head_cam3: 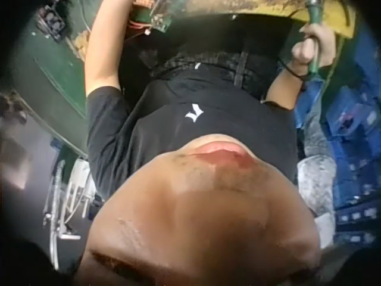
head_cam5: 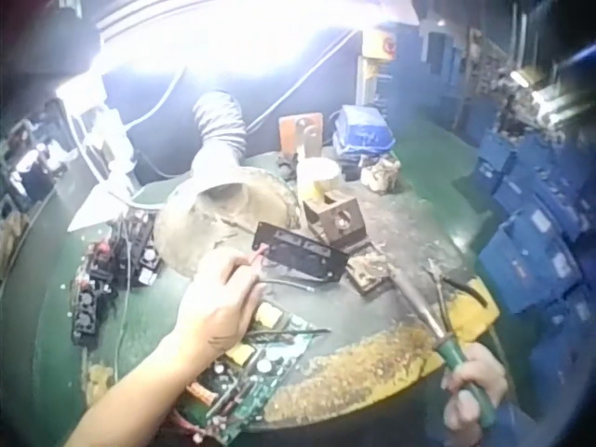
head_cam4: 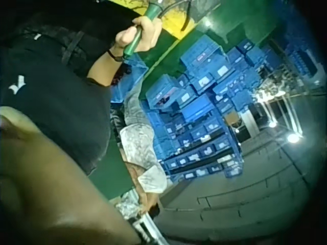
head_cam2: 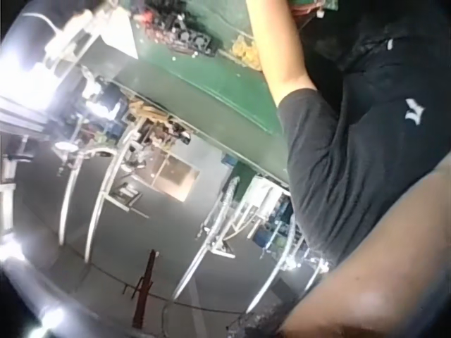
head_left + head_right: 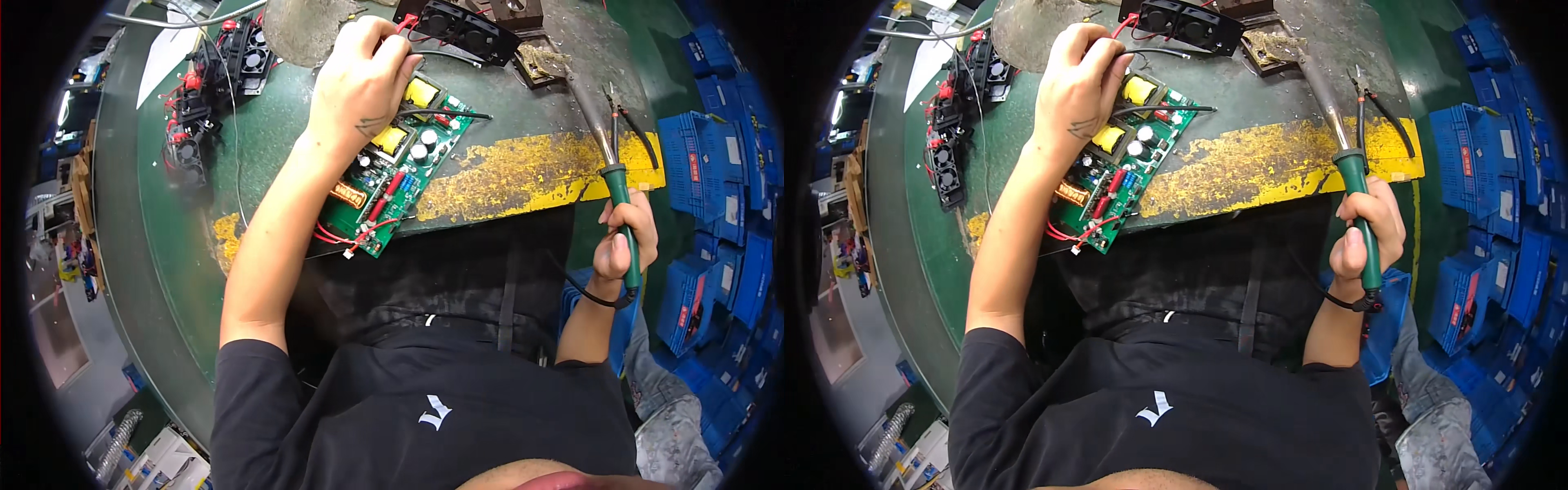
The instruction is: Soldering wires and components onto green circuit boards at a factory workbench.
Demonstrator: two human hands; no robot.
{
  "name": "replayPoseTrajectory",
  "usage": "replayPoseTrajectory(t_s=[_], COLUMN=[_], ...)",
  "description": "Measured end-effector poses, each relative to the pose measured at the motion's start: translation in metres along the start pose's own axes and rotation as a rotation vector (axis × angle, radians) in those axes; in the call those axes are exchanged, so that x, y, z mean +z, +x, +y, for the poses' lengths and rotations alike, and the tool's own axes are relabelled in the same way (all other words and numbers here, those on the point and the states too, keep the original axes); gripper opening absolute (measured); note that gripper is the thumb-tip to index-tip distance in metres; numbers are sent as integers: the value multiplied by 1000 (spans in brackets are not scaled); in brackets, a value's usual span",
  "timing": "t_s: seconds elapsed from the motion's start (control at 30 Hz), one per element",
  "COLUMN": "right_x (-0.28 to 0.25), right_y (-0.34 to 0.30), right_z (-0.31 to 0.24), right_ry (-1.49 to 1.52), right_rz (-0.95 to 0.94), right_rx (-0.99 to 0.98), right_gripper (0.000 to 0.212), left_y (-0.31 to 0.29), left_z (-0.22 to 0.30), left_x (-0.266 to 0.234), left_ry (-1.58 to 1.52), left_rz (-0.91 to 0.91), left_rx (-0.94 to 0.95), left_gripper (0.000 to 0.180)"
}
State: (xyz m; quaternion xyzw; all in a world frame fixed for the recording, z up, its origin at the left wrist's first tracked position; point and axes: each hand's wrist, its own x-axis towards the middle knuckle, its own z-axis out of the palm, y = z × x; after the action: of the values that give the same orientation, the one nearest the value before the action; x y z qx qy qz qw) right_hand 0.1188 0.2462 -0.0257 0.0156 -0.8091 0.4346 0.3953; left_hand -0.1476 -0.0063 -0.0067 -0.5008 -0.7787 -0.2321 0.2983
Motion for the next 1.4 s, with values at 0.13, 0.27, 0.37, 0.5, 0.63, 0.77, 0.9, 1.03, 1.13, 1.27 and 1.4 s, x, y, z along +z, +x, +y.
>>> replayPoseTrajectory(t_s=[0.13,0.27,0.37,0.5,0.63,0.77,0.9,1.03,1.13,1.27,1.4], right_x=[3,-3,0,-3,-7,-4,-1,7,9,15,6], right_y=[-4,-5,-7,-10,-10,-9,-13,-21,-20,-26,-36], right_z=[4,-3,-5,-9,-13,-17,-17,-9,-2,6,18], right_ry=[-33,-163,-215,-259,-318,-310,-227,-21,73,215,525], right_rz=[6,-72,-131,-188,-251,-278,-200,40,96,135,229], right_rx=[-33,-85,-131,-140,-167,-195,-186,-62,30,92,196], right_gripper=[29,29,31,32,30,27,27,29,28,26,23], left_y=[1,6,-3,-5,2,-1,-5,-3,6,1,-2], left_z=[2,13,-19,-17,4,0,-17,-13,14,-5,-8], left_x=[-1,-6,39,41,3,4,36,37,-8,22,21], left_ry=[-26,-47,-387,-417,248,-24,-412,-431,-89,-429,-270], left_rz=[-11,-126,460,455,-252,-47,459,452,-71,464,196], left_rx=[-23,-138,201,174,-48,-86,149,145,-143,139,-11], left_gripper=[14,20,22,21,21,20,19,19,18,17,17])
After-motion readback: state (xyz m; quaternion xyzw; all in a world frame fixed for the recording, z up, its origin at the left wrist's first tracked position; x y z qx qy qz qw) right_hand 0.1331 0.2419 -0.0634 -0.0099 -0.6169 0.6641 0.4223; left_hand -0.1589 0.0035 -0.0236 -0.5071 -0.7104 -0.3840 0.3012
